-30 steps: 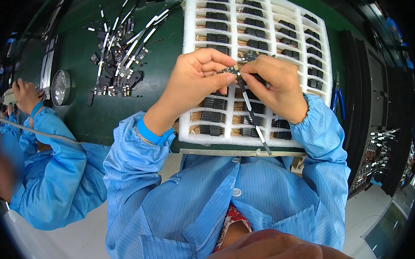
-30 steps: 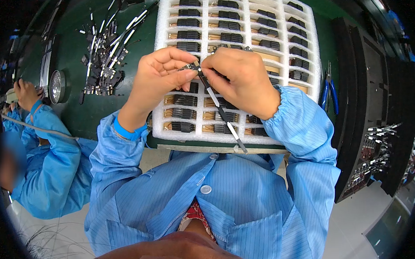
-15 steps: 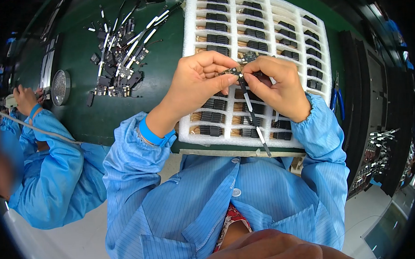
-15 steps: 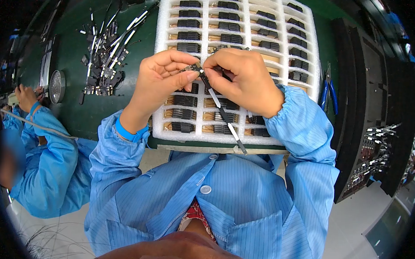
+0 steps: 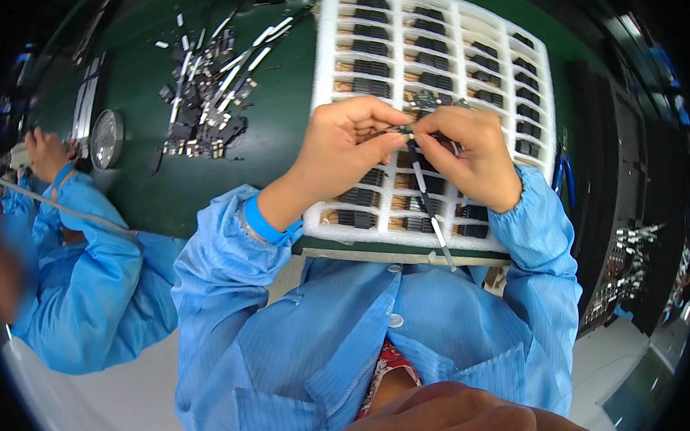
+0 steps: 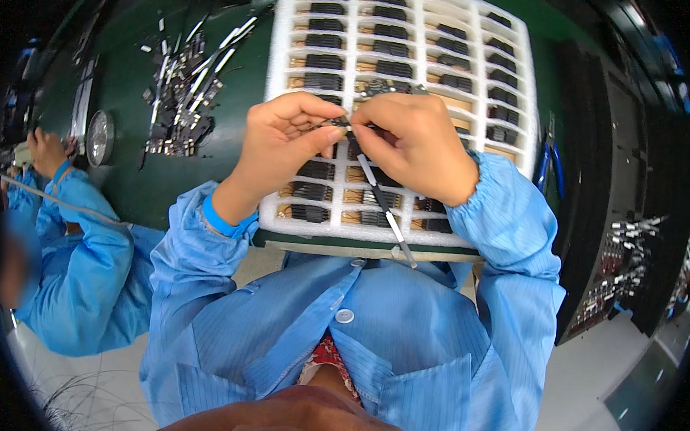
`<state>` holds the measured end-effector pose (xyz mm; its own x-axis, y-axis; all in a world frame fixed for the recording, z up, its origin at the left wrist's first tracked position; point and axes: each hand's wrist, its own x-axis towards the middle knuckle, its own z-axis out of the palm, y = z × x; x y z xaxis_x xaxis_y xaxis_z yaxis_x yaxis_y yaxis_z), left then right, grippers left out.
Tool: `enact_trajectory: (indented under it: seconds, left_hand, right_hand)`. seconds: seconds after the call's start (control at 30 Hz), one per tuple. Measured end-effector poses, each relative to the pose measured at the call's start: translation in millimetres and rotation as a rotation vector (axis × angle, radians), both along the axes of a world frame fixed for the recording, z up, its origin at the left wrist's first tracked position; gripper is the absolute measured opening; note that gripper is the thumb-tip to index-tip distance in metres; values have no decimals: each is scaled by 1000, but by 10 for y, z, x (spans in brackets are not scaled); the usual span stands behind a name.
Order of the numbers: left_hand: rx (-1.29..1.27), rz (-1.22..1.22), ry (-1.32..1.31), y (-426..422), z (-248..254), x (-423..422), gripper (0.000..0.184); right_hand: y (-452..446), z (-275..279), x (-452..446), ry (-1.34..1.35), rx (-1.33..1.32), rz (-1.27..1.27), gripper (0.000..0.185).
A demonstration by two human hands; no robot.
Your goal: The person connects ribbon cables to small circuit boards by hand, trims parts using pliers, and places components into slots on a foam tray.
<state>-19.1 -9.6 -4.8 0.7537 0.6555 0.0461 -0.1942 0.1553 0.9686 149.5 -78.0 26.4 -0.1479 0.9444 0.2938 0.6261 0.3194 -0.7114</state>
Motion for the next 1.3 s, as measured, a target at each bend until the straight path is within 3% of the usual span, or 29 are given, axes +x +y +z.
enact_trajectory:
  seconds: [0.2, 0.4, 0.6, 0.73, 0.97, 1.17, 1.3]
  left_hand:
    - [134, 51, 29, -32, -50, -7, 19]
    - [-49, -42, 1, 83, -1, -31, 22]
    - [84, 8, 73, 219, -16, -26, 24]
    - [120, -20, 122, 259, 74, 15, 25]
    - [85, -76, 62, 345, 316, 7, 25]
    - [-136, -26, 134, 369, 62, 12, 14]
    - [-21, 11, 209, 354, 26, 15, 10]
  right_hand:
    - [-4, 2, -72, -105, 66, -39, 6]
    - [24, 86, 30, 48, -40, -25, 13]
    - [7, 223, 401, 21, 28, -220, 19]
    - [-105, 383, 628, -181, 107, -280, 12]
    - [-305, 291, 682, -318, -63, -225, 14]
    - [-152, 33, 465, -466, 57, -203, 24]
    - [-147, 84, 245, -595, -16, -197, 34]
